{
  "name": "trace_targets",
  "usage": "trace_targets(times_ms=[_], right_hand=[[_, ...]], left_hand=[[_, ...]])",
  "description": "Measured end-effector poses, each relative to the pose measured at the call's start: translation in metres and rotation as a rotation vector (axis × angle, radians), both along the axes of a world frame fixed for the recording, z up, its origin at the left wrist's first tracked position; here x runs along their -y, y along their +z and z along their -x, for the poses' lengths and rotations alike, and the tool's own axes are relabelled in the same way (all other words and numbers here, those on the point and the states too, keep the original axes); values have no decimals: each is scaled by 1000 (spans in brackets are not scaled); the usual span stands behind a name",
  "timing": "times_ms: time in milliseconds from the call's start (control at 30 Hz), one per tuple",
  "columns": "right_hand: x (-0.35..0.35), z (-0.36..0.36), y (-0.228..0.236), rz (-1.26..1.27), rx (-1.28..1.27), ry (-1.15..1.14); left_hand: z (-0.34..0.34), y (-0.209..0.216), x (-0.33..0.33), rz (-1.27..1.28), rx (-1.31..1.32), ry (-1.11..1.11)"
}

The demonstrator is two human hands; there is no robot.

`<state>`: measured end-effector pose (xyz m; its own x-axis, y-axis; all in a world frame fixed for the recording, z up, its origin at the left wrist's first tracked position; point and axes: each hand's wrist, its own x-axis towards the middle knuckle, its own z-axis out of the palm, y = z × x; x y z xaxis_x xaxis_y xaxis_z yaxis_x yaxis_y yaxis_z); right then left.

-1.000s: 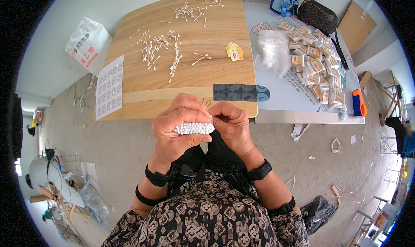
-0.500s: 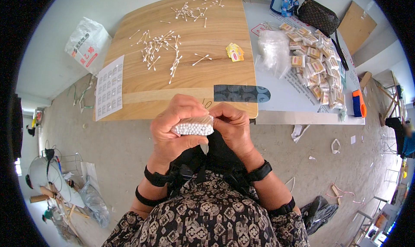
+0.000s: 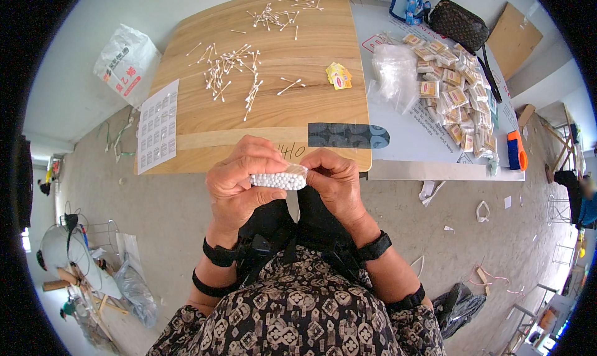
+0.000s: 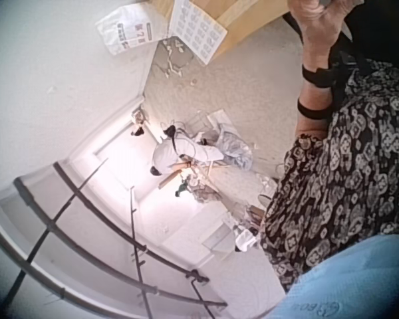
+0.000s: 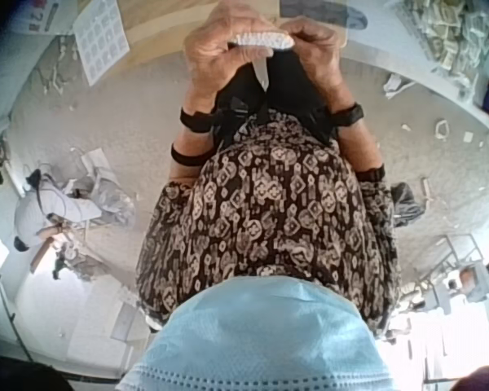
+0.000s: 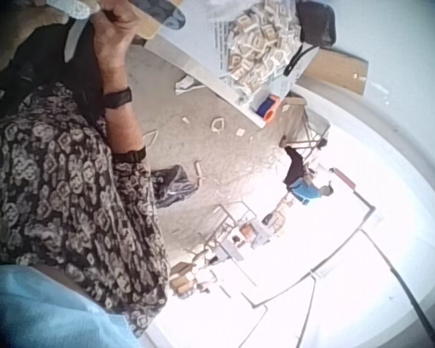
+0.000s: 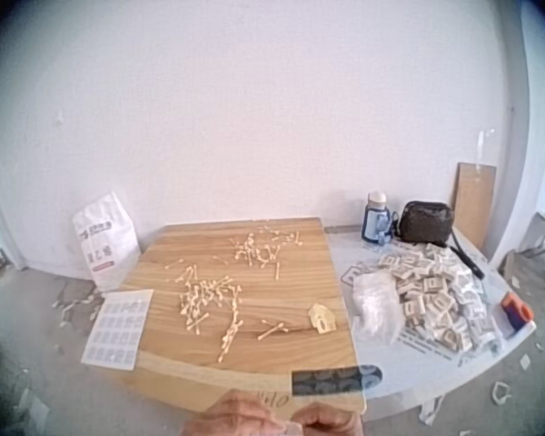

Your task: The recorder is seen organizing and packaging cotton swabs into plastic containers and then placing them into larger plastic bags.

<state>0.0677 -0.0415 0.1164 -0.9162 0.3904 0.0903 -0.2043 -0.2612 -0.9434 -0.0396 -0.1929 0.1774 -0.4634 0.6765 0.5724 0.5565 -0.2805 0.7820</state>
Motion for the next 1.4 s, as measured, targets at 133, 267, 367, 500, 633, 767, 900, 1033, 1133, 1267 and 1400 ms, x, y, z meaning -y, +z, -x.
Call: trace_targets(times_ms=[133, 267, 367, 500, 633, 767, 900, 1033, 1133, 1267, 1400], right_hand=[[-1, 0, 3, 6, -1, -1], [1, 1, 7, 58, -21, -5], [1, -2, 4, -51, 12, 11], [3, -3, 9, 23, -3, 40], [3, -2, 2, 33, 5, 42], [0, -3, 2, 120, -6, -82], [-3, 2, 7, 264, 79, -89], [-4, 2, -4, 280, 108, -77], [-2, 0, -3, 335, 154, -24], [-2, -3, -7, 350, 221, 12], [-9, -11, -15, 382, 293, 23]], left_hand=[[-5, 5, -5, 33, 128, 7], [-9, 8, -12, 66, 137, 11], [-9, 6, -13, 60, 61, -46], [-10, 2, -14, 3, 35, -61], [-11, 3, -14, 37, 106, -16], [-12, 9, -18, 92, 198, 128], [6, -28, -10, 272, 304, 112], [-7, -37, -17, 236, 854, -8], [-14, -45, -22, 237, 949, 74], [-17, -55, -19, 249, 1008, 91], [-18, -54, -21, 338, 980, 88]])
